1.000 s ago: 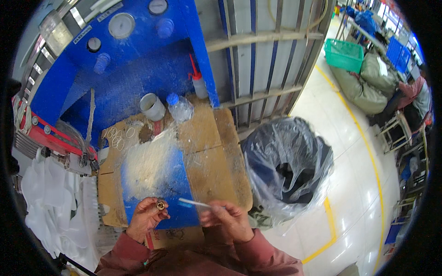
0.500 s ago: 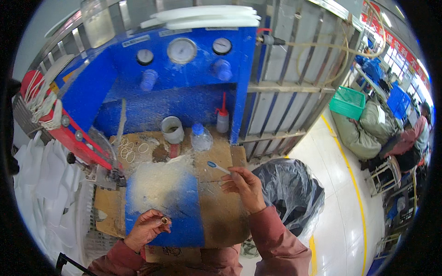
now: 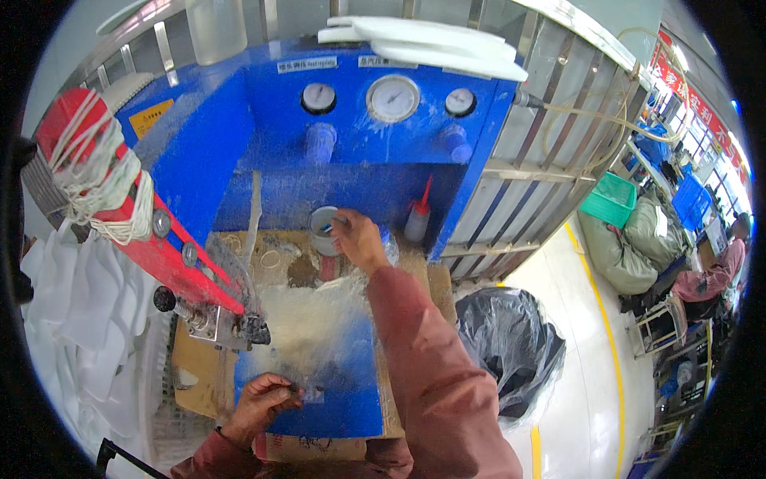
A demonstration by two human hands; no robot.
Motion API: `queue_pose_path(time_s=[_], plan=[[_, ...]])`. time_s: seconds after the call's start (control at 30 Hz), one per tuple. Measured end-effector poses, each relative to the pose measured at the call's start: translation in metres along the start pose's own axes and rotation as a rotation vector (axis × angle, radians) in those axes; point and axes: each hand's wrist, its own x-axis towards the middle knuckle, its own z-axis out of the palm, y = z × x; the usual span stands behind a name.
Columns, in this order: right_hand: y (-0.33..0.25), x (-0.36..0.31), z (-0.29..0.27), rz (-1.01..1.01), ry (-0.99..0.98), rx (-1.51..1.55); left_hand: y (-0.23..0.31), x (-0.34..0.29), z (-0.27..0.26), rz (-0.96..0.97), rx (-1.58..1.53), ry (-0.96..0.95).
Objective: The person uses a small brush to clean a brass fitting, then inserts a thin wire into it and manipulates the assembly with both hands. The person repeatedly handles the fitting and wire, adjusting and repositioning them on the workbench.
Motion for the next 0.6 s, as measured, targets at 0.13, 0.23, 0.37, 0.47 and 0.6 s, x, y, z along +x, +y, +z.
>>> queue_pose_path(time_s=[0.13,0.23,0.37,0.47,0.6], plan=[[0.001,-0.002,-0.022,-0.145,-0.008,-0.218,0.0,-0.005,-0.011,0.041,0.121,0.032],[-0.006,-0.042,-0.072,-0.168,-0.001,-0.223,-0.002,-0.005,-0.013,0.085,0.113,0.032],[-0.026,-0.127,-0.118,0.044,0.05,-0.26,-0.004,0.002,0.0,0.059,0.203,-0.032],[-0.03,-0.181,-0.14,0.079,0.089,-0.31,-0.005,0.007,0.019,0.066,0.34,-0.058],[-0.009,-0.242,-0.156,0.158,0.13,-0.261,-0.009,0.011,0.043,0.12,0.427,-0.105]])
